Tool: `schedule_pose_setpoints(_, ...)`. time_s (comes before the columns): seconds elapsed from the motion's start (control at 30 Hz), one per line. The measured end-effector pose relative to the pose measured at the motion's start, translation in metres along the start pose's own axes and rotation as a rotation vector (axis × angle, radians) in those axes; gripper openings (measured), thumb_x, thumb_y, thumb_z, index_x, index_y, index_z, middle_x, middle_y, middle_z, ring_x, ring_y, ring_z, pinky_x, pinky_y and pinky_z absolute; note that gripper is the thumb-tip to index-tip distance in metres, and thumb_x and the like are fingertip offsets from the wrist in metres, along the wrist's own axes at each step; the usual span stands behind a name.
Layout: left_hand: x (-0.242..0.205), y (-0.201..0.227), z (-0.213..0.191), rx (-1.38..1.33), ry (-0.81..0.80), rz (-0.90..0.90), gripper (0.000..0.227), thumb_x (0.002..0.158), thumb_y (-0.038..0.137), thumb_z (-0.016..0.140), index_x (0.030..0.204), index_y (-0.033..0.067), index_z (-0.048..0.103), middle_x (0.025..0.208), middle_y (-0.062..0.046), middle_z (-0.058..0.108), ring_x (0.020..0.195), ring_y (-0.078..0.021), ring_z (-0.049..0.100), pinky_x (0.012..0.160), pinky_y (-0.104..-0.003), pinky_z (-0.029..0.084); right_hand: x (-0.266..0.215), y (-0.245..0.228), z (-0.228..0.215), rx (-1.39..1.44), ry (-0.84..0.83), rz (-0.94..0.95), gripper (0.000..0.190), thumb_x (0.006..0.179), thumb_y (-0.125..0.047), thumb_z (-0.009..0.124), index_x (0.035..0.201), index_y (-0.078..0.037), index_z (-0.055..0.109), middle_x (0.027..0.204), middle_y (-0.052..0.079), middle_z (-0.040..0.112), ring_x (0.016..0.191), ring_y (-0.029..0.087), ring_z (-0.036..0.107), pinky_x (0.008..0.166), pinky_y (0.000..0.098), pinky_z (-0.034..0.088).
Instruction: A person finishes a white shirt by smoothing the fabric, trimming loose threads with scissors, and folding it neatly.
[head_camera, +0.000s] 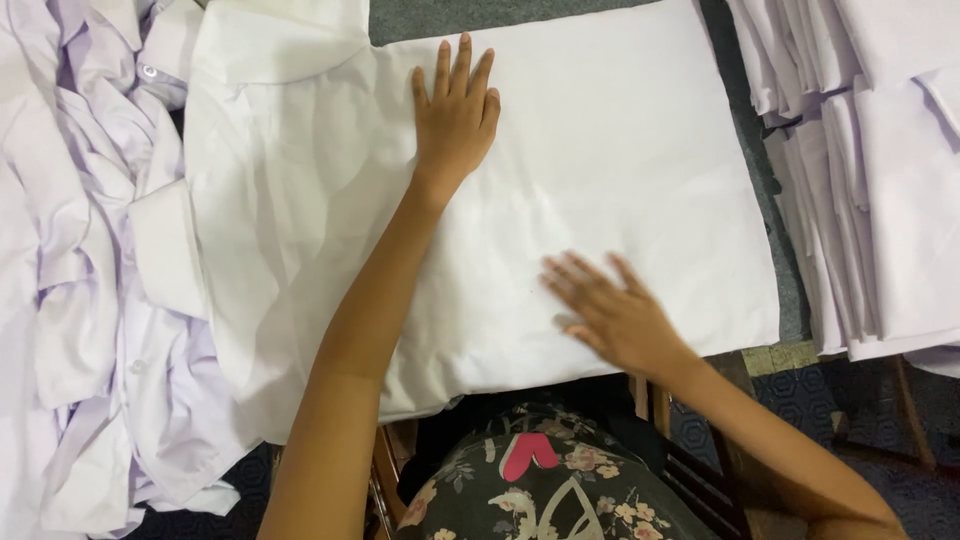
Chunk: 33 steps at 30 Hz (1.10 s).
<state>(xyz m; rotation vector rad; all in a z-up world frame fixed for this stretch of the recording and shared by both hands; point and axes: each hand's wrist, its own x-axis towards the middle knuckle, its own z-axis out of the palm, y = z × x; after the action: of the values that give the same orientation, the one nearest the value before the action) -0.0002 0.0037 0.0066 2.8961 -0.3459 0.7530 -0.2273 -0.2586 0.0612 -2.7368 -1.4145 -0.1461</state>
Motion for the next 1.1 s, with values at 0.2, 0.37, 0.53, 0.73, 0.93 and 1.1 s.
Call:
schedule_pose_setpoints(0.2,0.001,0.003,-0.007,-0.069,-0.083,-0.025,0.047,0.111,0.032,0.043,0.156,0.0185,0.049,0.164,-0.009,0.032,0.151,-0.0321,0.026,0.117,-0.063,0.026,-0.056,0.045,-0.021,-0.049,-0.195,0.473,0.065,0.108,-0.054,0.005,0.166,-0.024,0.002,0.173,-0.005,0.001,0.158,0.017,-0.001,0.122,0.0652,0.006)
schedule_pose_setpoints(0.37,0.005,0.004,-0.016,-0.120,-0.229,-0.073,0.051,0.112,0.033,0.035,0.160,0.0187,0.041,0.167,-0.009,0.023,0.154,-0.0314,0.017,0.120,-0.063,0.018,-0.089,0.055,-0.030,-0.085,-0.018,0.813,0.073,0.111,-0.050,0.015,0.167,-0.005,0.004,0.174,0.008,-0.005,0.160,0.023,-0.006,0.126,0.0634,-0.004)
schedule_pose_setpoints(0.53,0.004,0.003,-0.014,-0.108,-0.189,-0.058,0.050,0.112,0.032,0.037,0.159,0.0177,0.043,0.166,-0.010,0.025,0.153,-0.0324,0.021,0.118,-0.064,0.020,-0.033,0.016,-0.013,-0.067,0.093,0.400,0.058,0.113,-0.030,0.033,0.164,-0.006,0.018,0.172,0.011,0.014,0.158,0.031,0.015,0.120,0.0660,0.026)
schedule_pose_setpoints(0.73,0.003,0.001,-0.009,-0.120,-0.194,-0.059,0.050,0.112,0.033,0.037,0.160,0.0186,0.042,0.167,-0.009,0.023,0.154,-0.0319,0.020,0.119,-0.064,0.019,0.023,-0.035,-0.004,-0.088,0.101,-0.077,0.066,0.112,-0.050,0.042,0.163,-0.013,0.023,0.170,0.005,0.019,0.158,0.024,0.018,0.124,0.0605,0.011)
schedule_pose_setpoints(0.93,0.003,0.003,-0.014,-0.127,-0.211,-0.058,0.051,0.112,0.033,0.037,0.160,0.0176,0.042,0.167,-0.010,0.023,0.154,-0.0320,0.019,0.119,-0.064,0.019,-0.001,-0.018,0.004,-0.067,0.023,0.050,0.064,0.111,-0.053,0.023,0.164,-0.017,0.020,0.172,0.001,0.017,0.158,0.018,0.012,0.130,0.0477,0.001)
schedule_pose_setpoints(1.1,0.005,0.004,-0.016,-0.138,-0.225,-0.064,0.051,0.112,0.031,0.038,0.160,0.0167,0.042,0.167,-0.011,0.022,0.154,-0.0322,0.018,0.119,-0.065,0.017,-0.052,0.015,-0.002,-0.075,-0.031,0.222,0.063,0.111,-0.049,0.021,0.164,-0.018,0.012,0.173,-0.001,0.009,0.159,0.017,0.003,0.131,0.0467,0.000)
